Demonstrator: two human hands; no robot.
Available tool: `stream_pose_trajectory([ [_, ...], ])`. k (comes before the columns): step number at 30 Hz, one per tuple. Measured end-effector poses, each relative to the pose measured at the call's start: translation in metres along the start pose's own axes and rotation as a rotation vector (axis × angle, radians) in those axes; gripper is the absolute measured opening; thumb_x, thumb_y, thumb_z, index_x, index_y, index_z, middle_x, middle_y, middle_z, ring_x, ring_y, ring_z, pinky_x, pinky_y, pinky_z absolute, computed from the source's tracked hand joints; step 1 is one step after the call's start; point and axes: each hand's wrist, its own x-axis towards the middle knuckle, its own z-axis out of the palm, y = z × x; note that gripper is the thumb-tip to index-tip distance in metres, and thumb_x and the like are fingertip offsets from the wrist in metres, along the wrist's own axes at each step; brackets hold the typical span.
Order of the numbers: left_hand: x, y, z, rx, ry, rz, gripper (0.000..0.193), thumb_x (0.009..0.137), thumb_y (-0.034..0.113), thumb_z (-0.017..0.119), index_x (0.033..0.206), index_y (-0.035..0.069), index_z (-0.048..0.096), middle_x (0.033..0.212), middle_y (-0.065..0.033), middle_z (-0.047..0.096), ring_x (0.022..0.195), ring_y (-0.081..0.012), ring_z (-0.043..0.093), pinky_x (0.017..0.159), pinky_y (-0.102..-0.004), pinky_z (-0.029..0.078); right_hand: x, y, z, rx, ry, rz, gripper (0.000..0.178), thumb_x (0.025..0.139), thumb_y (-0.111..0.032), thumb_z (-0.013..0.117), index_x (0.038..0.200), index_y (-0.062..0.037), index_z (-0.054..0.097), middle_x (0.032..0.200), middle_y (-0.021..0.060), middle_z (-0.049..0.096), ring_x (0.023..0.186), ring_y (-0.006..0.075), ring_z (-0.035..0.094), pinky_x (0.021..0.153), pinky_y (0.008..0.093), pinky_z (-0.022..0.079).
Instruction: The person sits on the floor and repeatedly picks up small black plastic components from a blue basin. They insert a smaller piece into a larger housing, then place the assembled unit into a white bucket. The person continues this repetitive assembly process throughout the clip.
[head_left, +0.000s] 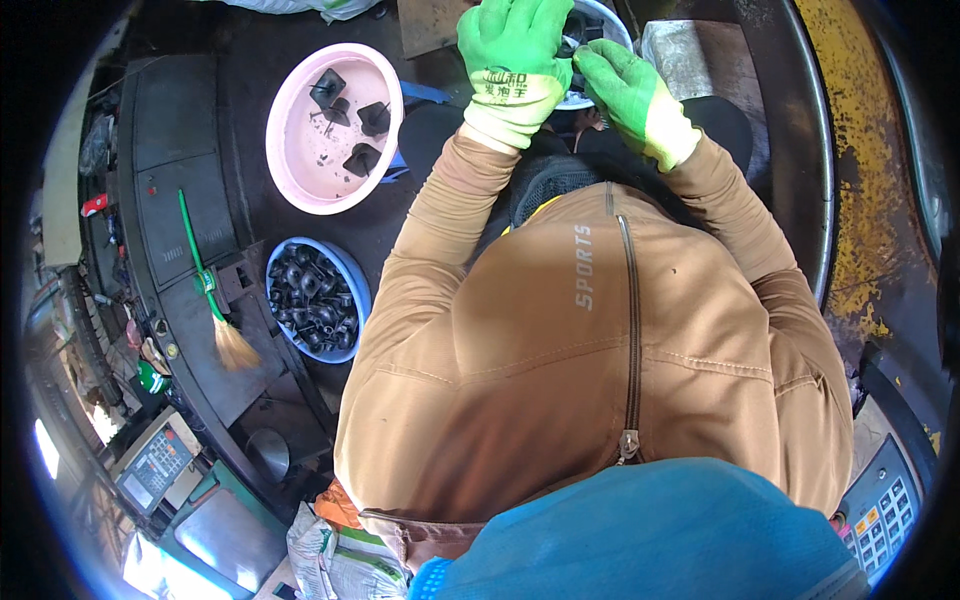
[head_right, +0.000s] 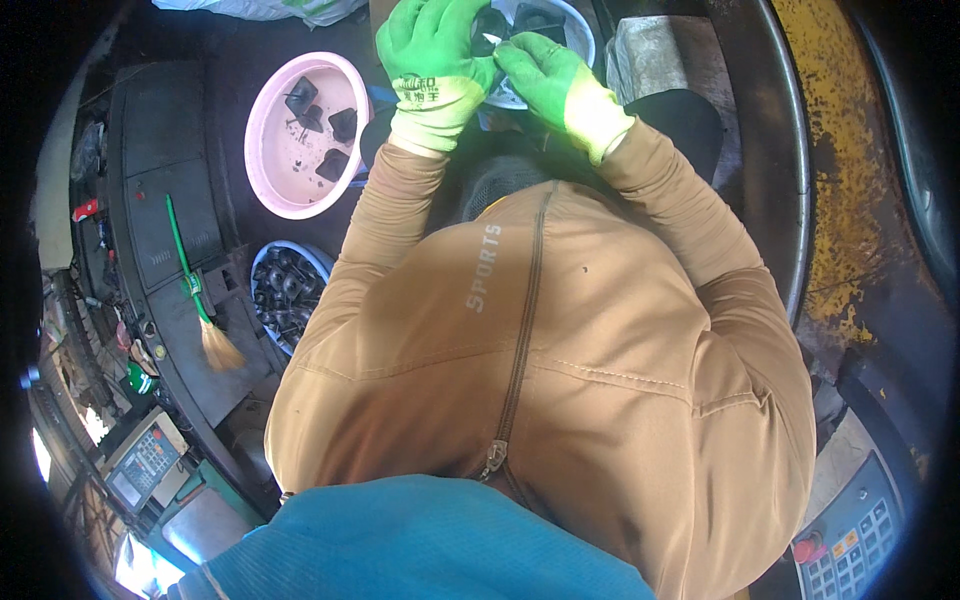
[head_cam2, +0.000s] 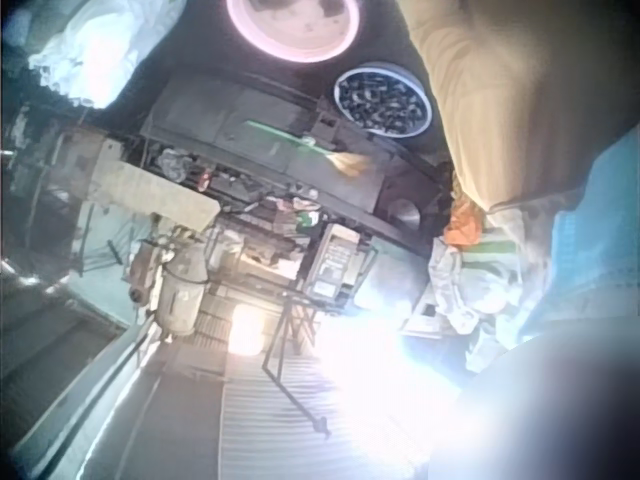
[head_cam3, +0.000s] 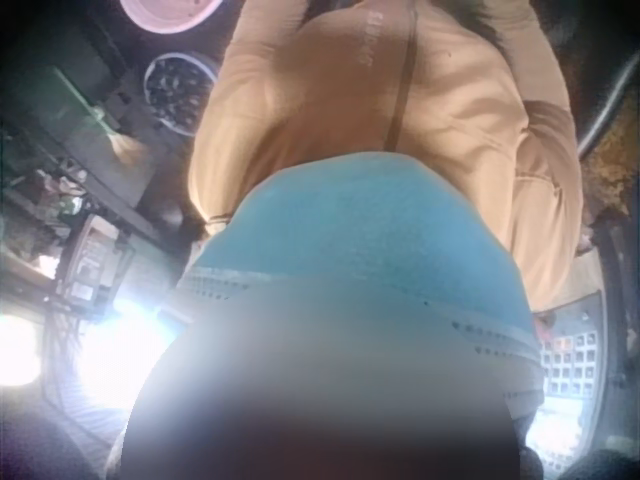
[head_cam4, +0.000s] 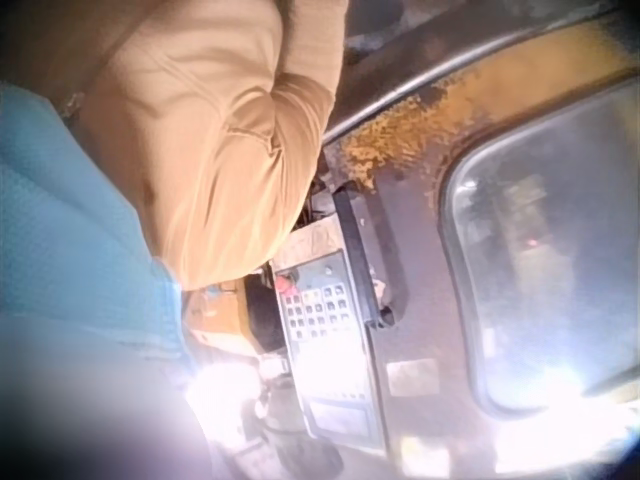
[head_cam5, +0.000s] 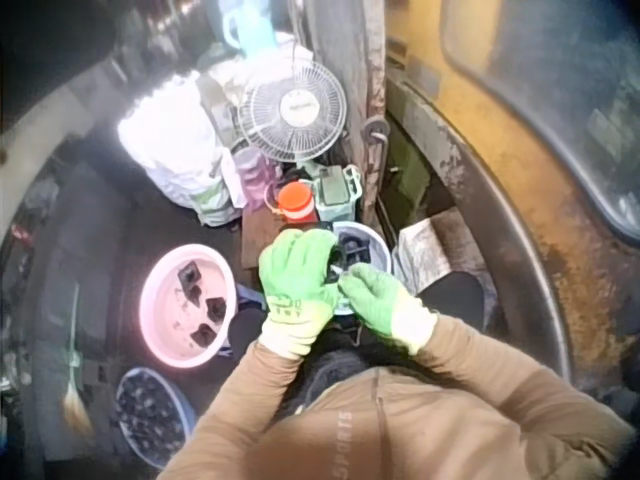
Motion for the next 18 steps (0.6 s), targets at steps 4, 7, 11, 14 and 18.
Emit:
stream_pose_trajectory([
  [4, 0.0, -0.005, -0.005, -0.013, 0.057, 0.018, 0.053, 0.059, 0.028, 0.082, 0.105, 0.01, 0.064, 0.102, -0.0102, 0.065, 0.097, -0.0339, 0.058, 0.086, -0.0452, 0.045, 0.0, -0.017, -0.003, 0.835, -0.16, 0.841, 0.035, 0.097, -0.038, 0.056, 0.107, -0.0048, 0.06, 0.077, 0.0024, 0.056, 0.065, 0.0126, 0.053, 0.067, 0.0305, 0.051],
  [7, -0.005, -0.012, -0.001, -0.049, 0.116, 0.013, 0.054, 0.057, 0.03, 0.087, 0.103, 0.01, 0.065, 0.099, -0.0098, 0.065, 0.094, -0.0336, 0.059, 0.084, -0.0447, 0.045, 0.003, -0.027, -0.006, 1.48, -0.452, 0.859, 0.031, 0.103, -0.039, 0.046, 0.1, -0.0099, 0.056, 0.063, -0.0056, 0.042, 0.051, 0.0069, 0.037, 0.05, 0.0248, 0.038],
  [11, -0.01, -0.022, 0.021, -0.249, 0.185, -0.17, 0.055, 0.055, 0.033, 0.09, 0.101, 0.012, 0.067, 0.095, -0.0071, 0.065, 0.091, -0.0329, 0.057, 0.084, -0.0449, 0.042, 0.006, -0.028, -0.017, 1.956, -0.385, 0.647, 0.036, 0.105, -0.04, 0.036, 0.1, -0.0085, 0.054, 0.058, -0.0077, 0.033, 0.045, 0.0062, 0.029, 0.041, 0.0224, 0.025],
  [14, -0.014, -0.03, 0.029, -0.353, 0.164, -0.263, 0.05, 0.058, 0.029, 0.091, 0.096, 0.006, 0.069, 0.089, -0.008, 0.069, 0.084, -0.0266, 0.064, 0.079, -0.0383, 0.05, 0.01, -0.017, -0.034, 2.119, -0.192, 0.496, 0.031, 0.104, -0.036, 0.042, 0.102, -0.007, 0.052, 0.063, -0.0064, 0.033, 0.049, 0.0065, 0.031, 0.047, 0.0243, 0.029],
  [18, -0.014, -0.029, 0.024, -0.626, 0.056, -0.496, 0.045, 0.063, 0.019, 0.09, 0.096, -0.002, 0.067, 0.089, -0.0068, 0.071, 0.082, -0.0131, 0.066, 0.073, -0.0276, 0.055, 0.004, 0.004, -0.041, 2.006, -0.095, 0.544, 0.031, 0.104, -0.036, 0.042, 0.104, -0.0068, 0.05, 0.065, -0.0056, 0.029, 0.051, 0.0068, 0.03, 0.051, 0.0257, 0.029],
])
